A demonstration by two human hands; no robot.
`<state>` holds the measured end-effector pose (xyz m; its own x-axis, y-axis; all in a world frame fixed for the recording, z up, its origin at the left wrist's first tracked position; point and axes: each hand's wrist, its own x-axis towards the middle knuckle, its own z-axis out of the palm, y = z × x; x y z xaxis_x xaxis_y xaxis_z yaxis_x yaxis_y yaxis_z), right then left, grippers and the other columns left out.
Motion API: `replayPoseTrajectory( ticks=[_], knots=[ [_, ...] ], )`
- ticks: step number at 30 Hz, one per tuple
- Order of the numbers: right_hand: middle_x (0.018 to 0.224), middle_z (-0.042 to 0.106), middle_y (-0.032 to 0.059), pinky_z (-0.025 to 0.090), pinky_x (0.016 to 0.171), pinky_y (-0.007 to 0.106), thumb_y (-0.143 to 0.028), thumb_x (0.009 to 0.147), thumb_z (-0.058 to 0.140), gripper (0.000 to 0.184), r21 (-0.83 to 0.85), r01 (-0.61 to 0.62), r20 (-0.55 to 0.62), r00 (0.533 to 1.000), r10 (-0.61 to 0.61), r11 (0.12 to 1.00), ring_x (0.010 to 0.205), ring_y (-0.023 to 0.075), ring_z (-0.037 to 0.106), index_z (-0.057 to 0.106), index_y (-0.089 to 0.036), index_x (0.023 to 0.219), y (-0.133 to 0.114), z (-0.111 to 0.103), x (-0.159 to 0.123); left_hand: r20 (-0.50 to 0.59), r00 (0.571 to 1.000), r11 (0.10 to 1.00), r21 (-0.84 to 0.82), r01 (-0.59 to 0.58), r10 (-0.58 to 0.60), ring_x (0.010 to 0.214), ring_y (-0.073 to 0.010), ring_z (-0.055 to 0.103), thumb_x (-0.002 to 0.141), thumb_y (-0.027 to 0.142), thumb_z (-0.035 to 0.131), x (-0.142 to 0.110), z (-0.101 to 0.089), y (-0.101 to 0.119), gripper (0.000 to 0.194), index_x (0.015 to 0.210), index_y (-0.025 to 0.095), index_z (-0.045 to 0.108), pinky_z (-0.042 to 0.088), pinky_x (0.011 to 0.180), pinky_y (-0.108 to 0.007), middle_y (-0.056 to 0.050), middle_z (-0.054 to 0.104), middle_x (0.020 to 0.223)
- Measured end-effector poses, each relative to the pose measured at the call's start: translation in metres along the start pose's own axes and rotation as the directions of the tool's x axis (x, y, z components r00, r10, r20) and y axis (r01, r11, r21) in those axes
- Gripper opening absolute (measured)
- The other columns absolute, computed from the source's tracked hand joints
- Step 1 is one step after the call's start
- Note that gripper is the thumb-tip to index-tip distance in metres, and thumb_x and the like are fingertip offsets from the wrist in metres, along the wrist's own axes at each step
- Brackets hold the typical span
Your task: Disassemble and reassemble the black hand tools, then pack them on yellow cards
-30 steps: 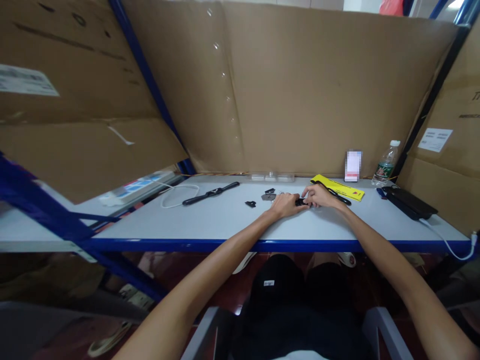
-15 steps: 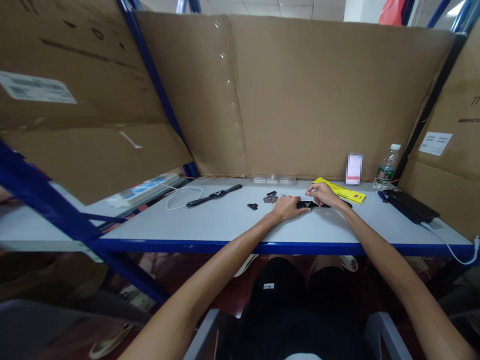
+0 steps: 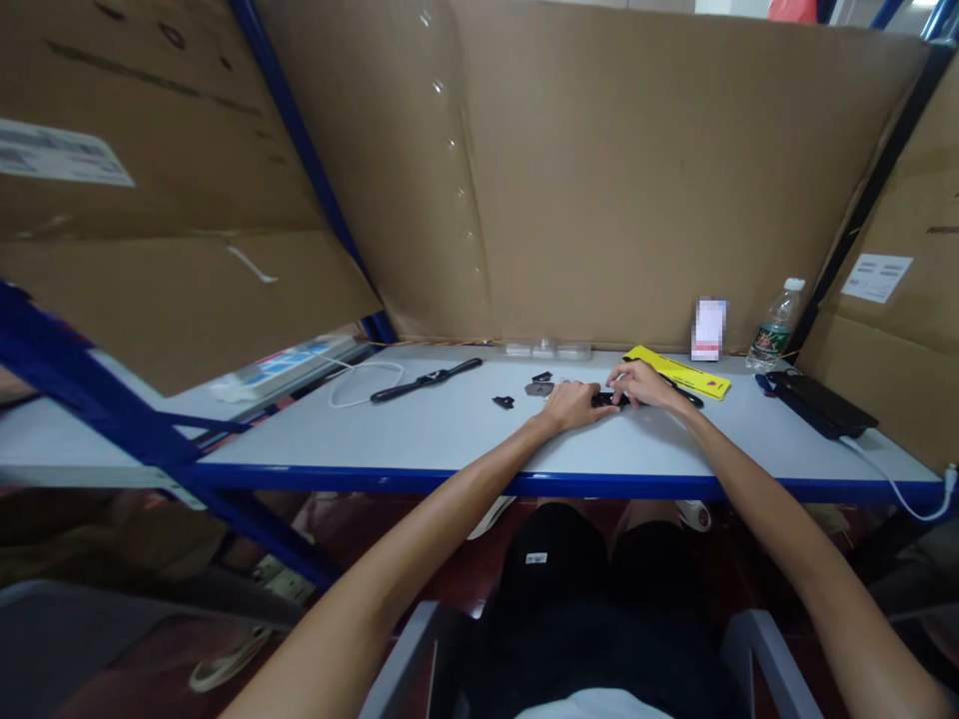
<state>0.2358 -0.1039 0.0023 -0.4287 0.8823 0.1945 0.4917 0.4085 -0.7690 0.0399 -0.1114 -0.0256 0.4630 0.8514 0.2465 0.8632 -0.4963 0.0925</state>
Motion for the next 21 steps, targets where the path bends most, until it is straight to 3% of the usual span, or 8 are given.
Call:
replayPoseTrajectory(
  ticks=[5, 10, 16, 21],
  knots=[
    [0.080, 0.078, 0.0043, 0.038, 0.041, 0.020, -0.017, 0.080, 0.056, 0.019, 0.003, -0.006, 0.002, 1.000, 0.006, 1.000, 0.036, 0.0065, 0.048, 0.068, -0.014, 0.094, -0.0076, -0.0014, -0.0024, -0.004, 1.000, 1.000, -0.017, -0.003, 0.003, 0.095, -0.0333, 0.072, 0.087, 0.079, 0.049, 0.0001, 0.0003, -0.0005, 0.069, 0.114, 0.021, 0.074, 0.048, 0.079, -0.034, -0.014, 0.077, 0.096],
    [0.084, 0.079, 0.0041, 0.037, 0.042, 0.019, -0.014, 0.081, 0.054, 0.022, -0.110, 0.005, -0.051, 0.999, -0.011, 0.994, 0.042, 0.0066, 0.050, 0.071, -0.014, 0.096, -0.0101, -0.0014, -0.0042, 0.001, 1.000, 1.000, -0.013, -0.010, 0.010, 0.095, -0.0339, 0.072, 0.087, 0.080, 0.047, 0.0007, 0.0000, -0.0004, 0.069, 0.109, 0.021, 0.075, 0.048, 0.079, -0.035, -0.014, 0.077, 0.095],
    [0.069, 0.074, 0.0034, 0.038, 0.048, 0.017, -0.021, 0.087, 0.059, 0.015, -0.241, 0.017, -0.083, 0.996, -0.038, 0.970, 0.054, 0.0099, 0.059, 0.073, -0.014, 0.087, -0.0092, -0.0021, -0.0060, 0.012, 1.000, 1.000, -0.009, 0.005, -0.005, 0.097, -0.0353, 0.072, 0.086, 0.083, 0.045, 0.0001, -0.0023, 0.0020, 0.073, 0.107, 0.020, 0.075, 0.048, 0.078, -0.036, -0.016, 0.077, 0.096],
    [0.071, 0.076, 0.0030, 0.038, 0.044, 0.018, -0.024, 0.088, 0.058, 0.017, -0.136, 0.013, -0.029, 0.999, -0.017, 0.991, 0.040, 0.0068, 0.049, 0.071, -0.014, 0.090, -0.0108, -0.0001, -0.0054, 0.009, 1.000, 1.000, -0.008, 0.012, -0.012, 0.098, -0.0344, 0.072, 0.087, 0.080, 0.047, -0.0007, -0.0030, 0.0027, 0.071, 0.112, 0.019, 0.075, 0.049, 0.080, -0.036, -0.016, 0.077, 0.098]
  ],
)
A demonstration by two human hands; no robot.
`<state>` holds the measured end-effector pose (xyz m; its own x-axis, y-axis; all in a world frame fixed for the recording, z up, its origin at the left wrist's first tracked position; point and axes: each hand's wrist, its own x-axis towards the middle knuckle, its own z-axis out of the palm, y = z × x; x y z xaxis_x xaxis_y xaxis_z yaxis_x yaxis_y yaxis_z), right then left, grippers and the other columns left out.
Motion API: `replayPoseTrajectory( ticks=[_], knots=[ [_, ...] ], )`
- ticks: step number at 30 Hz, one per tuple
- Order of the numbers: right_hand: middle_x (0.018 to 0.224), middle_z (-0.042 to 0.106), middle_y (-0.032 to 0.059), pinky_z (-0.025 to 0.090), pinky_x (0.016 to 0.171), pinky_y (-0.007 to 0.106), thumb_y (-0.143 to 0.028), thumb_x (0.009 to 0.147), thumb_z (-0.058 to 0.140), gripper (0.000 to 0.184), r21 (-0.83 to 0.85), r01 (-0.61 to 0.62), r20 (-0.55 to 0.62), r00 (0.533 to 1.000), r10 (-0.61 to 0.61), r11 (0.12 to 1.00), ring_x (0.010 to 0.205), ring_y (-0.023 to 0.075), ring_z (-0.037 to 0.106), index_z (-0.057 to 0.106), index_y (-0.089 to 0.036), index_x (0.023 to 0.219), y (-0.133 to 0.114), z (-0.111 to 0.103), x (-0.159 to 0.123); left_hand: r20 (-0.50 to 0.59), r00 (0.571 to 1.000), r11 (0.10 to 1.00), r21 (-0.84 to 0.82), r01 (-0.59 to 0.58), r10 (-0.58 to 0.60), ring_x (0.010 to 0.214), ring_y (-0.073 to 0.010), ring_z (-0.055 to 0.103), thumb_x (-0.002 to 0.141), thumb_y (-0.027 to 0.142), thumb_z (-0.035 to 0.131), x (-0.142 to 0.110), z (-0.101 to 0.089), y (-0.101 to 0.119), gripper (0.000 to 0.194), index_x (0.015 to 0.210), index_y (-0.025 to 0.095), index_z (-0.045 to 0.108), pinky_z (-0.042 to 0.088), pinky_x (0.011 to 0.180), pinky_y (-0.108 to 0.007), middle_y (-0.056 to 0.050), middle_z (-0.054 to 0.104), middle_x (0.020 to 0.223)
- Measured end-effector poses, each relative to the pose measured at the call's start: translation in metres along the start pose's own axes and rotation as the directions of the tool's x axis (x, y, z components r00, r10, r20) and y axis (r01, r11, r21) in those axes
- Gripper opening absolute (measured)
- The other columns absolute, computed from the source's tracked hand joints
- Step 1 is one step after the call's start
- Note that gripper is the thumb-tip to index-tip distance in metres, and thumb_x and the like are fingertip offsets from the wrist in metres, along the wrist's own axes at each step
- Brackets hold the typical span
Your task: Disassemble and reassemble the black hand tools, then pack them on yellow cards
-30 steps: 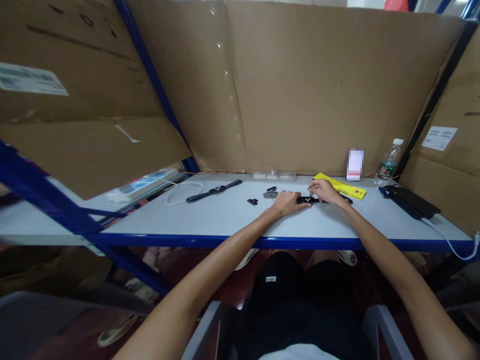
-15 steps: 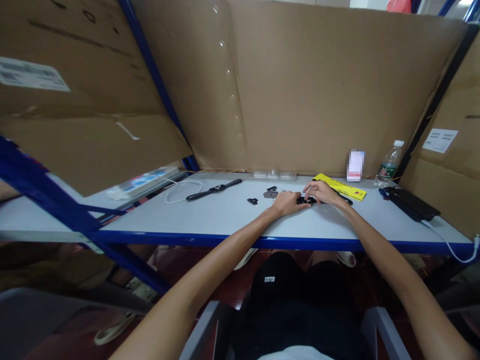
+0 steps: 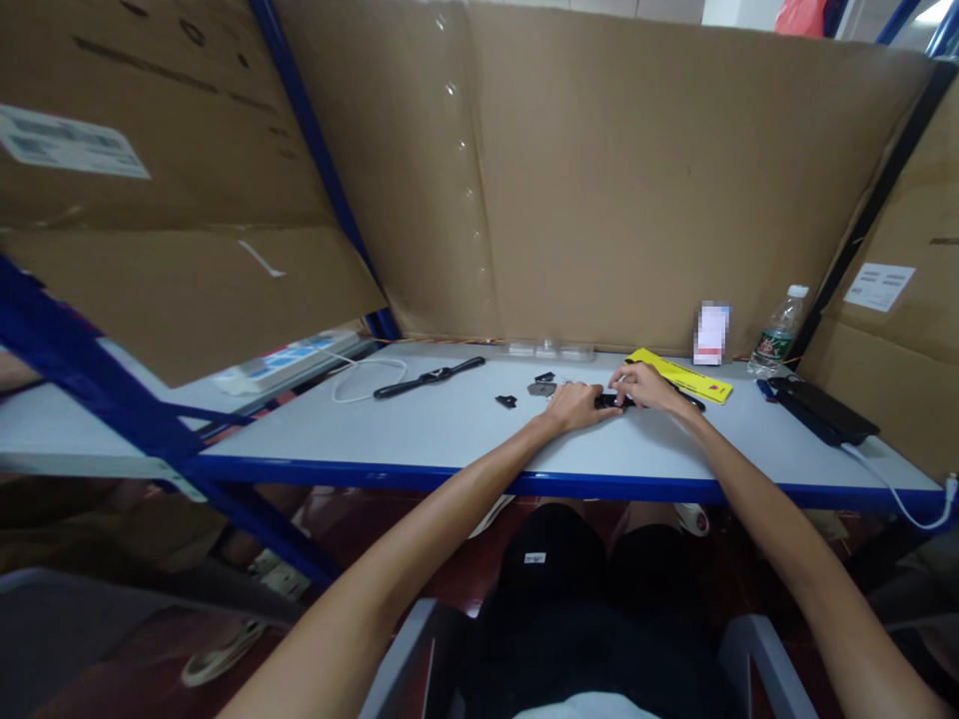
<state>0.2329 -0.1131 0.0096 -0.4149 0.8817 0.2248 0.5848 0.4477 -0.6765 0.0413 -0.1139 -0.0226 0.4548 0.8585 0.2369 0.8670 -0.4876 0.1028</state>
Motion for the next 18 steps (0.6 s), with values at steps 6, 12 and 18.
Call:
replayPoseTrajectory(
  ticks=[6, 12, 18],
  knots=[
    [0.079, 0.078, 0.0033, 0.039, 0.042, 0.019, -0.016, 0.083, 0.058, 0.019, 0.103, -0.022, 0.020, 1.000, 0.020, 0.994, 0.045, 0.0088, 0.055, 0.072, -0.016, 0.095, 0.002, 0.006, 0.003, -0.009, 1.000, 1.000, 0.001, -0.012, 0.012, 0.098, -0.0344, 0.073, 0.088, 0.078, 0.047, 0.000, 0.000, 0.000, 0.071, 0.120, 0.021, 0.073, 0.049, 0.080, -0.036, -0.014, 0.078, 0.099],
    [0.078, 0.077, 0.0025, 0.044, 0.057, 0.019, -0.015, 0.085, 0.058, 0.016, -0.111, 0.084, -0.083, 0.992, -0.093, 0.990, 0.062, 0.0118, 0.064, 0.073, -0.017, 0.089, 0.010, 0.005, 0.007, -0.006, 1.000, 1.000, 0.015, -0.013, 0.013, 0.096, -0.0342, 0.072, 0.088, 0.080, 0.044, -0.001, 0.000, 0.000, 0.073, 0.110, 0.017, 0.075, 0.048, 0.081, -0.036, -0.016, 0.077, 0.097],
    [0.068, 0.074, 0.0010, 0.042, 0.058, 0.020, -0.018, 0.089, 0.060, 0.015, -0.176, 0.059, -0.080, 0.994, -0.074, 0.983, 0.056, 0.0111, 0.060, 0.074, -0.017, 0.087, 0.013, 0.002, 0.007, -0.011, 1.000, 1.000, 0.010, -0.014, 0.014, 0.092, -0.0340, 0.072, 0.088, 0.079, 0.045, -0.002, -0.001, 0.001, 0.072, 0.106, 0.017, 0.075, 0.047, 0.079, -0.036, -0.016, 0.076, 0.093]
  ],
)
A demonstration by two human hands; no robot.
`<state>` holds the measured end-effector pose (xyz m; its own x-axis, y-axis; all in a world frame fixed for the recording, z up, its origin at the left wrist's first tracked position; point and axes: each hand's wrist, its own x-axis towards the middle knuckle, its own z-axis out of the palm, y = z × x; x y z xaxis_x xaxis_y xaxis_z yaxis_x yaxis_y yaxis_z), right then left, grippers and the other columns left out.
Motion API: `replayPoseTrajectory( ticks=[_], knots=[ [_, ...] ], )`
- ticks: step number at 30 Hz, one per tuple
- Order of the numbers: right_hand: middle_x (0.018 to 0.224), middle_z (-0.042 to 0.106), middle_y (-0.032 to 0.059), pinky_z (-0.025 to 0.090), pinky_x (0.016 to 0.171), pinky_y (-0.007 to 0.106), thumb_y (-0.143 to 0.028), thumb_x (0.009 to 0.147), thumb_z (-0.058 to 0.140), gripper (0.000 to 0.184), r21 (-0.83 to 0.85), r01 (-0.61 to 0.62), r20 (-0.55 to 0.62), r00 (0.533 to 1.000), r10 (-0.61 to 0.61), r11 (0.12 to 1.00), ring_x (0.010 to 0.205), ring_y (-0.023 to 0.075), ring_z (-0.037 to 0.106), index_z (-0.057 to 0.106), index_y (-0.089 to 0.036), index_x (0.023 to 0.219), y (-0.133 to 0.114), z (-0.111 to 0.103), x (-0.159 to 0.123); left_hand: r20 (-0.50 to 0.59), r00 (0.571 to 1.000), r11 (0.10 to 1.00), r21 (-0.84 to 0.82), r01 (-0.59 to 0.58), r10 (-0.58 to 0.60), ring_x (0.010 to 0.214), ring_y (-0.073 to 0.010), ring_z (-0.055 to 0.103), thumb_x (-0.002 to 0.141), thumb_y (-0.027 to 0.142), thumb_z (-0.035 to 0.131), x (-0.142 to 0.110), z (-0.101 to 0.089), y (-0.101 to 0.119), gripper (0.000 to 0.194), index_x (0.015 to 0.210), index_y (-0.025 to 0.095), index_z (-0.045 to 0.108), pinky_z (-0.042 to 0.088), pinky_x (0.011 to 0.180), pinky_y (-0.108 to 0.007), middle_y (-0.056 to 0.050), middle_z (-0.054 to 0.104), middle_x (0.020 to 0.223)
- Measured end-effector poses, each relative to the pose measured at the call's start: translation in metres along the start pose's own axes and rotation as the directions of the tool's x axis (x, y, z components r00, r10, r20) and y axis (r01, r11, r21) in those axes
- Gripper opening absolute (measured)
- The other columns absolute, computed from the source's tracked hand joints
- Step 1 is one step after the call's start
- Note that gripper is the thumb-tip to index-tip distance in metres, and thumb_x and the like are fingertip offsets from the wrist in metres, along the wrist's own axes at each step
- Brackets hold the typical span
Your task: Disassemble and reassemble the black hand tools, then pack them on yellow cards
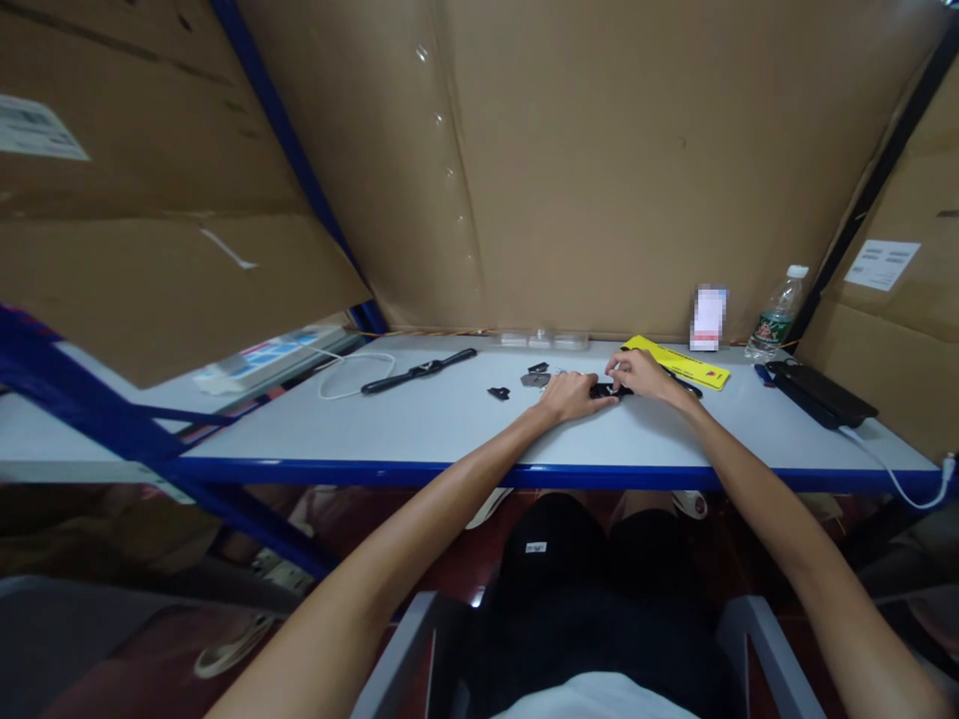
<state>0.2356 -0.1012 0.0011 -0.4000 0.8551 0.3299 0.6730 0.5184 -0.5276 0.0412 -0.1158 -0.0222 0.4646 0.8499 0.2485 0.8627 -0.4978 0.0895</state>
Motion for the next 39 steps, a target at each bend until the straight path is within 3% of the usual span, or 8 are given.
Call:
replayPoseTrajectory(
  ticks=[10, 15, 20, 24, 28, 35, 39],
  knots=[
    [0.074, 0.077, 0.0035, 0.038, 0.046, 0.020, -0.022, 0.092, 0.060, 0.015, 0.151, -0.075, 0.095, 0.994, 0.061, 0.986, 0.038, 0.0064, 0.048, 0.073, -0.014, 0.090, -0.018, -0.003, -0.006, 0.003, 1.000, 1.000, -0.014, -0.002, 0.002, 0.091, -0.0326, 0.072, 0.088, 0.080, 0.045, 0.001, 0.002, -0.003, 0.072, 0.111, 0.019, 0.075, 0.047, 0.076, -0.034, -0.015, 0.077, 0.094],
    [0.080, 0.079, 0.0034, 0.040, 0.051, 0.019, -0.016, 0.090, 0.059, 0.016, 0.104, -0.031, 0.067, 0.997, 0.024, 0.994, 0.047, 0.0075, 0.055, 0.074, -0.015, 0.093, -0.014, 0.000, -0.004, 0.011, 1.000, 1.000, 0.000, 0.021, -0.021, 0.094, -0.0324, 0.072, 0.088, 0.080, 0.045, 0.000, 0.000, -0.001, 0.073, 0.114, 0.019, 0.074, 0.047, 0.078, -0.033, -0.015, 0.077, 0.095],
    [0.069, 0.075, 0.0030, 0.043, 0.063, 0.021, -0.013, 0.086, 0.063, 0.013, -0.002, 0.037, -0.011, 0.999, -0.037, 0.999, 0.063, 0.0130, 0.065, 0.075, -0.015, 0.087, -0.003, 0.001, 0.000, 0.022, 0.999, 1.000, 0.003, 0.027, -0.028, 0.093, -0.0322, 0.071, 0.087, 0.082, 0.044, 0.000, 0.000, -0.001, 0.075, 0.109, 0.017, 0.075, 0.047, 0.079, -0.034, -0.015, 0.076, 0.094],
    [0.064, 0.073, 0.0020, 0.040, 0.055, 0.021, -0.020, 0.091, 0.061, 0.014, 0.104, -0.040, 0.046, 0.998, 0.035, 0.994, 0.048, 0.0093, 0.055, 0.074, -0.014, 0.090, -0.012, -0.001, -0.002, 0.009, 1.000, 0.999, -0.037, 0.020, -0.020, 0.093, -0.0323, 0.070, 0.087, 0.080, 0.046, 0.001, 0.002, -0.003, 0.075, 0.109, 0.015, 0.075, 0.046, 0.079, -0.034, -0.016, 0.076, 0.094],
    [0.075, 0.076, 0.0042, 0.039, 0.049, 0.020, -0.022, 0.090, 0.063, 0.013, 0.211, -0.068, 0.108, 0.993, 0.046, 0.975, 0.040, 0.0050, 0.047, 0.072, -0.013, 0.090, -0.023, -0.004, -0.005, 0.011, 0.999, 0.997, -0.069, 0.033, -0.033, 0.095, -0.0319, 0.070, 0.086, 0.079, 0.048, 0.001, 0.002, -0.004, 0.072, 0.113, 0.017, 0.075, 0.046, 0.081, -0.033, -0.013, 0.076, 0.093],
    [0.085, 0.078, 0.0055, 0.039, 0.049, 0.021, -0.017, 0.089, 0.058, 0.016, 0.142, -0.031, 0.006, 1.000, 0.030, 0.989, 0.042, 0.0054, 0.049, 0.073, -0.012, 0.093, -0.019, -0.006, -0.004, 0.007, 1.000, 0.998, -0.057, 0.025, -0.025, 0.091, -0.0302, 0.069, 0.086, 0.081, 0.046, 0.000, 0.000, -0.003, 0.076, 0.113, 0.015, 0.074, 0.046, 0.081, -0.035, -0.013, 0.075, 0.091],
    [0.075, 0.075, 0.0057, 0.041, 0.056, 0.021, -0.016, 0.088, 0.058, 0.017, 0.052, -0.013, 0.020, 1.000, 0.012, 0.999, 0.049, 0.0091, 0.054, 0.074, -0.012, 0.090, -0.014, -0.006, -0.003, 0.008, 1.000, 0.999, -0.031, 0.023, -0.023, 0.091, -0.0309, 0.069, 0.086, 0.082, 0.044, 0.001, 0.000, -0.002, 0.076, 0.104, 0.014, 0.075, 0.046, 0.080, -0.035, -0.015, 0.075, 0.091]
  ],
)
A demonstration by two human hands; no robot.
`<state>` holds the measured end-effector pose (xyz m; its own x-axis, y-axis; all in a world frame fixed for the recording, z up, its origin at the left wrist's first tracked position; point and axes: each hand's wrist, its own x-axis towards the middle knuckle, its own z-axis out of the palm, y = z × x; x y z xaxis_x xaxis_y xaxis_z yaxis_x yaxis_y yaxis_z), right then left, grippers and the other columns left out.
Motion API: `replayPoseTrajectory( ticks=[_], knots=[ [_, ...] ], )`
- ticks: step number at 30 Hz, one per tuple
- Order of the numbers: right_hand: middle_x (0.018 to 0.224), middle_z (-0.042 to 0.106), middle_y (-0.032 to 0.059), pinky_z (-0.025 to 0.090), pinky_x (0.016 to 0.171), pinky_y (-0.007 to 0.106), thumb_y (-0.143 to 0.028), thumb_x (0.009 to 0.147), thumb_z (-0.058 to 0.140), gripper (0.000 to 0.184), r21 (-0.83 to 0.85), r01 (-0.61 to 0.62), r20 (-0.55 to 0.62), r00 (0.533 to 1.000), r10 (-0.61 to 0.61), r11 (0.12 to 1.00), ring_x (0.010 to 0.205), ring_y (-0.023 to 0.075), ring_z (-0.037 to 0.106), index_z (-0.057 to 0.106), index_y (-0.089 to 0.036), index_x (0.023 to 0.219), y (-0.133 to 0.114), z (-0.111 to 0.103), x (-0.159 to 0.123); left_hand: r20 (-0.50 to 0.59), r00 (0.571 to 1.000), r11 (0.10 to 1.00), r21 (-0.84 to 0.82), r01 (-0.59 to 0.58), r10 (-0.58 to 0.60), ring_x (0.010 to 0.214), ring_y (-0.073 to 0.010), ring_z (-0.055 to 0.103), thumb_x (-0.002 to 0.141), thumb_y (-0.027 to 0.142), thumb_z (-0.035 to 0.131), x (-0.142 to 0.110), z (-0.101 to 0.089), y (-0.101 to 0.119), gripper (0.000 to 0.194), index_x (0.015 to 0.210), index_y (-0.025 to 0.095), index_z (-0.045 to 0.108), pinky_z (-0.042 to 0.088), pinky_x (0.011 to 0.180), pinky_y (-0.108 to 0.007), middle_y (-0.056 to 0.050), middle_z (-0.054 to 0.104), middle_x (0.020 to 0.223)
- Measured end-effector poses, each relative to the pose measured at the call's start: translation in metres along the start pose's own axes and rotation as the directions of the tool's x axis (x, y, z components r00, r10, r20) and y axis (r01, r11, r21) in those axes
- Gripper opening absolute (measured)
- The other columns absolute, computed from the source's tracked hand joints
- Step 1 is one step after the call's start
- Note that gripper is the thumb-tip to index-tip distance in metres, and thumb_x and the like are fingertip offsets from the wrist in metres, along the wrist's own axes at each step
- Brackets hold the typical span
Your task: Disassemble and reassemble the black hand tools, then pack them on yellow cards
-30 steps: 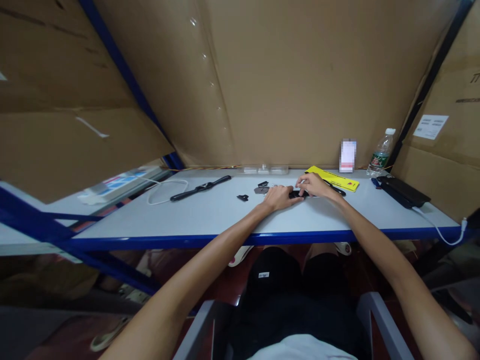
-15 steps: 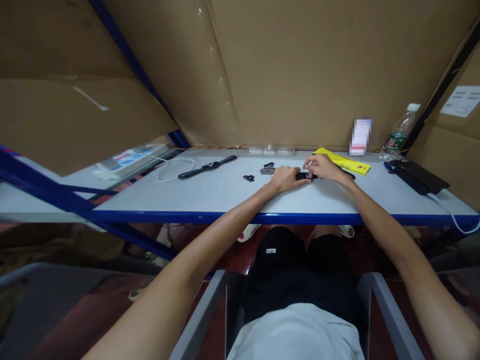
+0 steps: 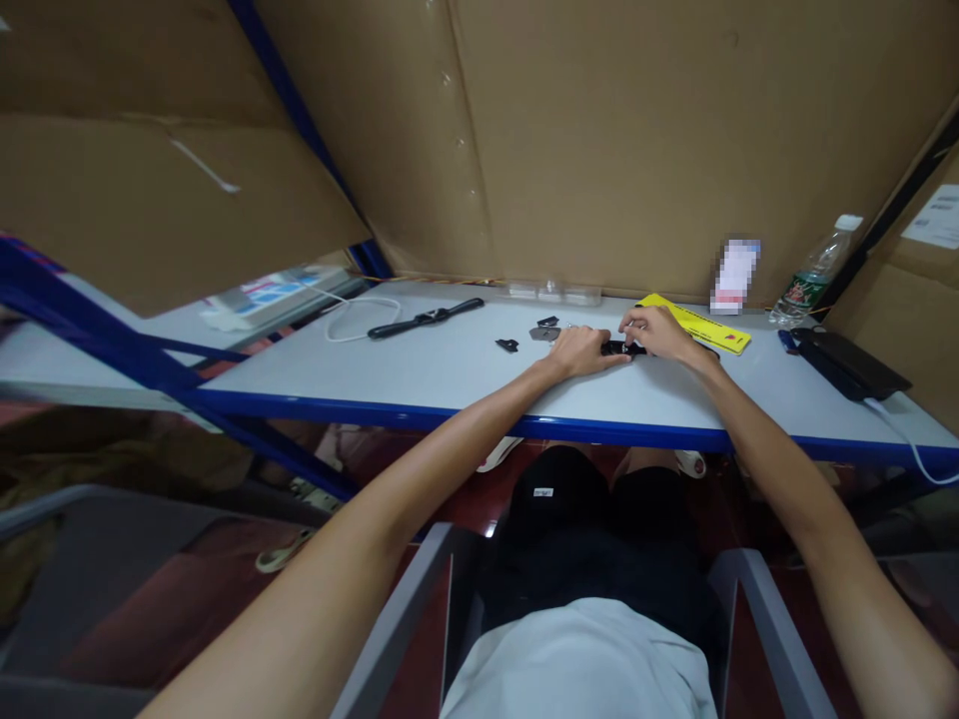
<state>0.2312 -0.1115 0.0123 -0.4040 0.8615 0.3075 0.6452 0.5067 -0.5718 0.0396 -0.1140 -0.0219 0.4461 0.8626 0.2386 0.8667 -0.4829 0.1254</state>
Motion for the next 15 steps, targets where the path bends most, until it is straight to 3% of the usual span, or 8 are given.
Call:
replayPoseTrajectory(
  ticks=[6, 15],
  knots=[
    [0.086, 0.078, 0.0047, 0.045, 0.060, 0.024, -0.014, 0.085, 0.054, 0.025, -0.032, 0.014, 0.009, 1.000, -0.014, 0.999, 0.049, 0.0103, 0.055, 0.076, -0.015, 0.097, -0.0001, 0.0005, -0.0001, -0.012, 1.000, 1.000, 0.000, -0.022, 0.022, 0.088, -0.0299, 0.070, 0.086, 0.081, 0.045, -0.0004, -0.0011, 0.0000, 0.075, 0.106, 0.015, 0.075, 0.045, 0.076, -0.034, -0.014, 0.075, 0.090],
    [0.076, 0.075, 0.0038, 0.045, 0.068, 0.024, -0.009, 0.083, 0.053, 0.027, -0.136, 0.041, -0.003, 0.999, -0.042, 0.990, 0.063, 0.0131, 0.061, 0.077, -0.015, 0.094, 0.0014, -0.0002, -0.0002, -0.014, 0.999, 0.999, 0.017, -0.034, 0.034, 0.086, -0.0299, 0.070, 0.087, 0.080, 0.045, -0.0018, -0.0027, 0.0008, 0.073, 0.101, 0.015, 0.075, 0.044, 0.073, -0.033, -0.015, 0.075, 0.089]
  ],
)
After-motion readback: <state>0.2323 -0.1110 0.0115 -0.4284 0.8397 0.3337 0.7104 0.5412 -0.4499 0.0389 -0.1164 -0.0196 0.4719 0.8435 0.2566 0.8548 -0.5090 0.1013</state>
